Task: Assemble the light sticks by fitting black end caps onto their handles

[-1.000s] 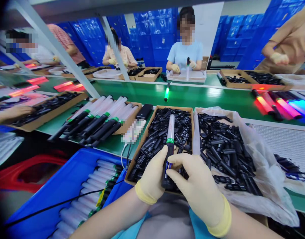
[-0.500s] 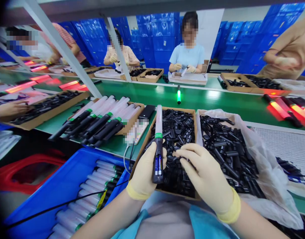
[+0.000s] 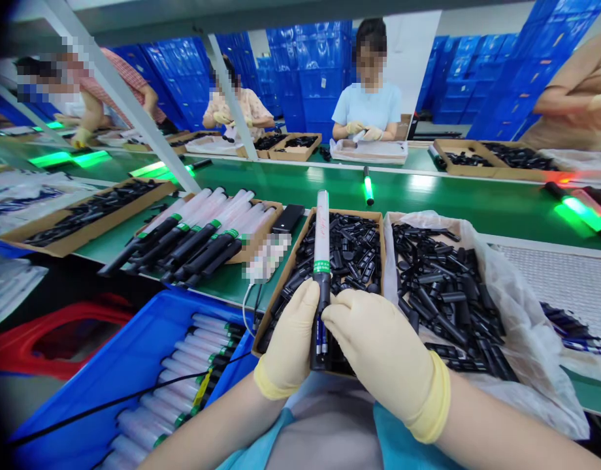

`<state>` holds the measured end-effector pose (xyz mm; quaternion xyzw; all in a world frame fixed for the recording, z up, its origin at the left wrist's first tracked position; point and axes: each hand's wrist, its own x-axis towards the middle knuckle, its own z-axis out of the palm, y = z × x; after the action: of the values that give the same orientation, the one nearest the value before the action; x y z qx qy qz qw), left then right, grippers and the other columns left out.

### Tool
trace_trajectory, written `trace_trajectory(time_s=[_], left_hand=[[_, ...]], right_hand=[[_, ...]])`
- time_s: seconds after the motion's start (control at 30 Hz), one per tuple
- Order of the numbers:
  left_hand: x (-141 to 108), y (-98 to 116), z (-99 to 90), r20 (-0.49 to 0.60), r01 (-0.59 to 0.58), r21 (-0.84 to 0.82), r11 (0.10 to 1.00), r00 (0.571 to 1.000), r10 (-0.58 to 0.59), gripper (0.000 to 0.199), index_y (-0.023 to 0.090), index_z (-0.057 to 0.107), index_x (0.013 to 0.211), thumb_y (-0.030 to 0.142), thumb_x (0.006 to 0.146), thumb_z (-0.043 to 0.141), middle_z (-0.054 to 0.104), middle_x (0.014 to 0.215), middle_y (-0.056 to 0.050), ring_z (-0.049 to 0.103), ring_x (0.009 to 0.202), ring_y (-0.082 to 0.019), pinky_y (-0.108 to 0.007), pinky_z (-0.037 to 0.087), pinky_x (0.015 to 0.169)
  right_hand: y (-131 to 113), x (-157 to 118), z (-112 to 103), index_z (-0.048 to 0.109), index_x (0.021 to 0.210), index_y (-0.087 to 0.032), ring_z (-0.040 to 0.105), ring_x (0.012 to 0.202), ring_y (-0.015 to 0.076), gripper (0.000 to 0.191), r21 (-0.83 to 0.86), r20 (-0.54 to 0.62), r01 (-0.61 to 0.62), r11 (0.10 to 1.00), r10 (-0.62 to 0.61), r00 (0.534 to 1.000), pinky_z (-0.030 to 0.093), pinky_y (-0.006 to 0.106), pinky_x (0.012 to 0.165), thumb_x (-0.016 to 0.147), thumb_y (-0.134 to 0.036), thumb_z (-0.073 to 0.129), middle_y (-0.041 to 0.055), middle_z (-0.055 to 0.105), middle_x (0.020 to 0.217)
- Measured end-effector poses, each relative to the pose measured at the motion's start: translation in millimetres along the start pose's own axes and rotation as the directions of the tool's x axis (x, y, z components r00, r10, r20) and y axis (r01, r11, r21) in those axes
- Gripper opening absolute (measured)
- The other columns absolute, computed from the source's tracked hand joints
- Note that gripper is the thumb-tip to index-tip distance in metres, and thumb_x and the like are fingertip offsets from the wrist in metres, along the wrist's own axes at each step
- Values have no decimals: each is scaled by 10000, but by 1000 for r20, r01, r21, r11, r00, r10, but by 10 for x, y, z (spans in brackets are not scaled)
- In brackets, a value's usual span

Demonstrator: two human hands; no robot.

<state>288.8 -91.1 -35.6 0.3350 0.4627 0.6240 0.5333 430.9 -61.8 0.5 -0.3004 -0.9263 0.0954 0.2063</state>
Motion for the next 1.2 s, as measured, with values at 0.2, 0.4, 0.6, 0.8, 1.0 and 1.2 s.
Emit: trace_trajectory(time_s=[0.2,0.4,0.6,0.8,1.0,1.2], left_hand=[[53,-79,31,-40,-25,74,997,999,28,371,196,631,1039,525,922,507,656,991,-56,585,943,-193,-311,445,906],[72,-104,44,-76,-39,202,979,996,55,350,242,598,1133,507,953,457,626,1036,-31,555,943,-169,-293,433,903],[88,-114,44,-60,-35,180,983,997,46,373,207,610,1034,533,944,452,639,992,-43,564,904,-171,-291,447,869],[110,-145,40,-75,-29,149,988,996,41,402,192,618,1065,543,927,479,648,980,-60,583,909,-187,-300,457,862],[108,-116,52,-90,-42,249,968,994,66,378,226,580,1159,512,959,435,627,1083,-47,561,992,-178,-294,418,930],[88,-84,60,-128,-59,275,960,987,97,350,216,590,1129,487,960,448,631,1105,-52,570,1017,-182,-275,411,925]], right_hand=[[-60,-76,203,650,921,-174,579,770,213,232,-133,-176,-72,989,48,983,474,378,714,969,-171,424,55,611,855],[-46,-83,380,606,877,-161,543,770,216,230,-109,-208,-153,982,128,970,454,370,721,970,-163,395,75,576,823],[-20,-94,373,553,835,-174,544,809,198,238,134,-196,-144,980,169,966,457,319,703,989,-171,371,72,574,852],[1,-85,328,601,922,-166,537,841,204,205,42,-241,-112,993,118,963,445,341,759,982,-164,405,66,590,897],[-31,-89,329,642,940,-151,514,787,218,224,-201,-216,-105,974,61,975,401,362,722,947,-110,422,73,587,861],[-38,-85,389,645,937,-148,522,826,227,253,-128,-186,-124,984,100,978,424,377,754,948,-101,397,87,594,891]])
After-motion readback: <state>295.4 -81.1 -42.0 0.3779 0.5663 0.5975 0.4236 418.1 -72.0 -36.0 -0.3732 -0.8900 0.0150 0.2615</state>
